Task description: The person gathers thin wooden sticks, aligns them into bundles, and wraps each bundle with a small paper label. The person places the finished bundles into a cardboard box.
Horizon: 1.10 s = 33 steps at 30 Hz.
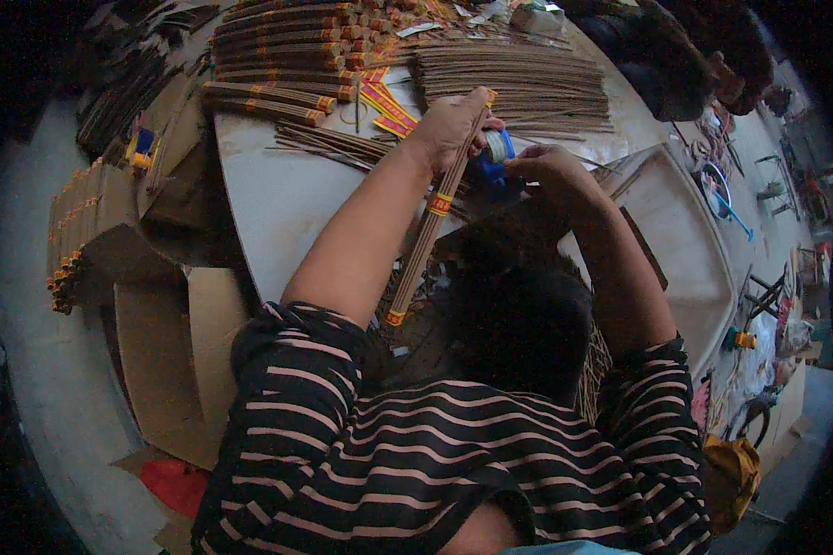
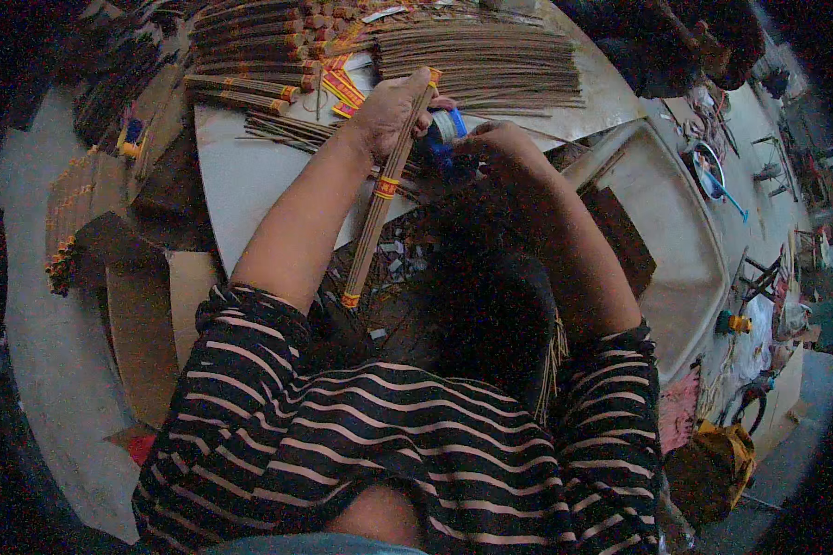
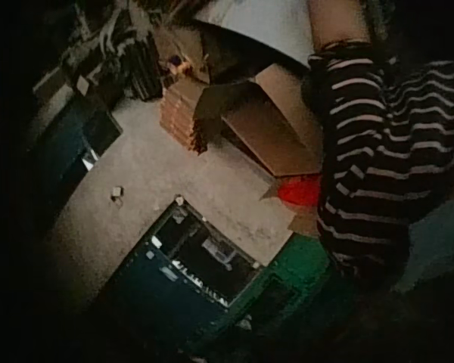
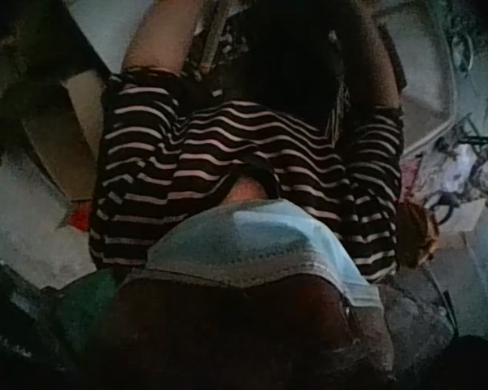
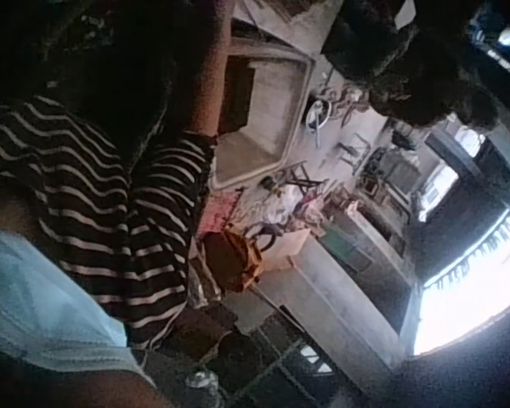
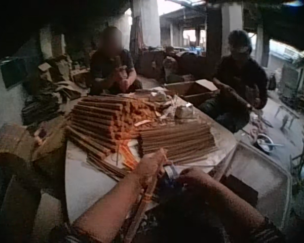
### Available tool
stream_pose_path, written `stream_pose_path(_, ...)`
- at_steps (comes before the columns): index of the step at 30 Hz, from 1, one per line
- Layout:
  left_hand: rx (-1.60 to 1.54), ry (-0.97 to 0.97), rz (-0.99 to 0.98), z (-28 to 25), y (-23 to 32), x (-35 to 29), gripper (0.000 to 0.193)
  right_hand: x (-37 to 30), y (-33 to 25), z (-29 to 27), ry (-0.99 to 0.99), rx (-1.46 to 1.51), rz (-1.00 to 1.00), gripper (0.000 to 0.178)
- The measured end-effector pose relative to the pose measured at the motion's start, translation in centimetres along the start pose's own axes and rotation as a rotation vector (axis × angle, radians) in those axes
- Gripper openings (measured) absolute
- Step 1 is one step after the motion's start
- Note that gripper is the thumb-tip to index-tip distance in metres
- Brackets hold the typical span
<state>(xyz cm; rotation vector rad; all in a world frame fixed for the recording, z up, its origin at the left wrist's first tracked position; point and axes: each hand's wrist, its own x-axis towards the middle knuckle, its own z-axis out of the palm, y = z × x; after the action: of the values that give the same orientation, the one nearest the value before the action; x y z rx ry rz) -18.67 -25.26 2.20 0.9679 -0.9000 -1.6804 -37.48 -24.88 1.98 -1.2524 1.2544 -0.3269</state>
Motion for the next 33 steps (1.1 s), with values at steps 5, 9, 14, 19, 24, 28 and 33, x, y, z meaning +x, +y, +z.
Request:
stream_pose_path(5, -0.014, 0.010, -0.037, -0.6, 0.0, 0.3, 0.038, -1.8, -0.4, 1.1, 0.067, 0.258, -0.032, 0.020)
stream_pose_path(9, 0.034, 0.029, -0.037, -0.4, -0.1, 0.5, 0.037, -3.4, 0.0, 1.5, 0.080, 0.405, -0.061, 0.015)
stream_pose_path(14, -0.004, 0.034, -0.045, 0.0, -0.2, 0.6, 0.037, -4.5, 3.0, 1.4, 0.098, 0.413, -0.013, 0.012)
stream_pose_path(19, 0.022, 0.055, -0.038, 0.0, -0.1, 0.6, 0.037, -5.3, 3.4, 2.1, 0.052, 0.547, 0.049, 0.016)
stream_pose_path(24, 0.023, 0.059, -0.044, 0.4, 0.0, 0.5, 0.036, -2.5, 7.0, 2.7, -0.030, 0.754, 0.048, 0.014)
stream_pose_path(28, 0.057, 0.076, -0.051, 0.5, 0.2, 0.3, 0.036, -1.7, 8.2, 2.8, -0.083, 0.771, 0.085, 0.023)
stream_pose_path(33, 0.041, 0.140, -0.116, 0.9, 0.9, -0.1, 0.037, -3.7, 8.6, 2.8, -0.004, 0.560, 0.044, 0.016)
